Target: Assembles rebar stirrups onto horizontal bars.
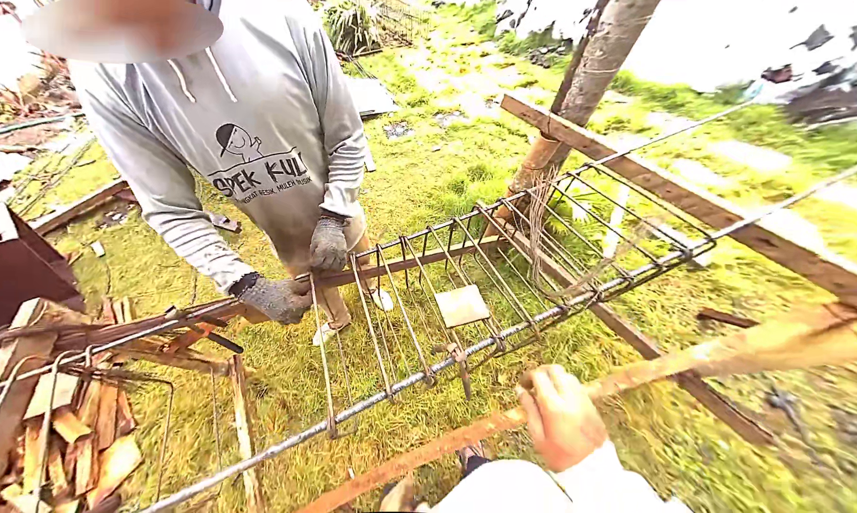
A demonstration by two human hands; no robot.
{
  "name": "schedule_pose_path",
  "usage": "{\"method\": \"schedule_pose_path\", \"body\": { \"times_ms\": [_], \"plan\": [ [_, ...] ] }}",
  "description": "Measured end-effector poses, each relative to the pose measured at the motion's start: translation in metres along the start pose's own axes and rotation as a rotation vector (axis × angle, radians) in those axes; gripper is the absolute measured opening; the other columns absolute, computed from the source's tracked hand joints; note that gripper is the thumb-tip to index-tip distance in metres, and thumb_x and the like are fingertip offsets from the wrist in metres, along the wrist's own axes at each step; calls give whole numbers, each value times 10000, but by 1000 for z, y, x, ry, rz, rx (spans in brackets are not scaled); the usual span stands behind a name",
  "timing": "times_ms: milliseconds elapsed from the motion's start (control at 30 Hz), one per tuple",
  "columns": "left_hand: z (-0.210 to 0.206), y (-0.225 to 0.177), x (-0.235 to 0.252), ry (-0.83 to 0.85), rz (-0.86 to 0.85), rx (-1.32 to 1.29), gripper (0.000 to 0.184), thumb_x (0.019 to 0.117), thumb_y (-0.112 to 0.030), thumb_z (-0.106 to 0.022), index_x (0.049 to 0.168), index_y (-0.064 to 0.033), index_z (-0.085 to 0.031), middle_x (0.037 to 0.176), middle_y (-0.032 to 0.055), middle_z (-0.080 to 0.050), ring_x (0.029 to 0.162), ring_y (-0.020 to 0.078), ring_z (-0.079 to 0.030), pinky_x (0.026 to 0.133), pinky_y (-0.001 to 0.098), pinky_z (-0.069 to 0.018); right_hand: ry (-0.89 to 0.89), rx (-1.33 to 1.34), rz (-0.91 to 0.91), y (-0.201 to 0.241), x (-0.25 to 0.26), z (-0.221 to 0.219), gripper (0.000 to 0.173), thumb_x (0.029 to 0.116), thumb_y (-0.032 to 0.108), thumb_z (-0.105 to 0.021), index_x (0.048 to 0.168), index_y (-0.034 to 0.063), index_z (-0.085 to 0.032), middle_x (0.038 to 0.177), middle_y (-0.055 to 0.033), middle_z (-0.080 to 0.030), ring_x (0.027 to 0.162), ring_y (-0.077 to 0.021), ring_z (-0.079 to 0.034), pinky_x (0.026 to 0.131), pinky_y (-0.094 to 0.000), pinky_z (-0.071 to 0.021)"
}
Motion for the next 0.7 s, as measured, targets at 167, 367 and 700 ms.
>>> {"method": "schedule_pose_path", "body": {
  "times_ms": [167,367,700],
  "plan": [
    [19,-117,-37,358,-436,-459,459,1067,-175,-379,1433,76,-494,1330,198,-638,1158,213,-664,992,406,-550,-35,19,177,88,-67,9,207,940,252,-648,922,62,-728,884,-151,-693,806,-346,-704,660,-499,-584],
    [79,-107,-69,412,-482,-171,345,1090,-171,-408,1095,56,-669,942,123,-692,877,146,-663,859,357,-549,-64,208,161,163,-124,25,211,903,260,-756,991,69,-776,872,-119,-744,834,-286,-720,771,-480,-585],
    [175,-64,-111,265,-897,-12,302,1046,-154,-513,970,62,-710,913,138,-712,841,173,-698,810,354,-590,528,970,216,222,-139,-13,1058,848,688,-697,1531,-51,-370,1441,-168,-584,1323,-187,-579,1139,-409,-472]
  ]
}}
Point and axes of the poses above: each hand's wrist, its own x-axis towards the middle knuckle, its own z-axis out of the back of the hand, y = z × x, the point moved 1 cm from there along x, towards the middle knuckle
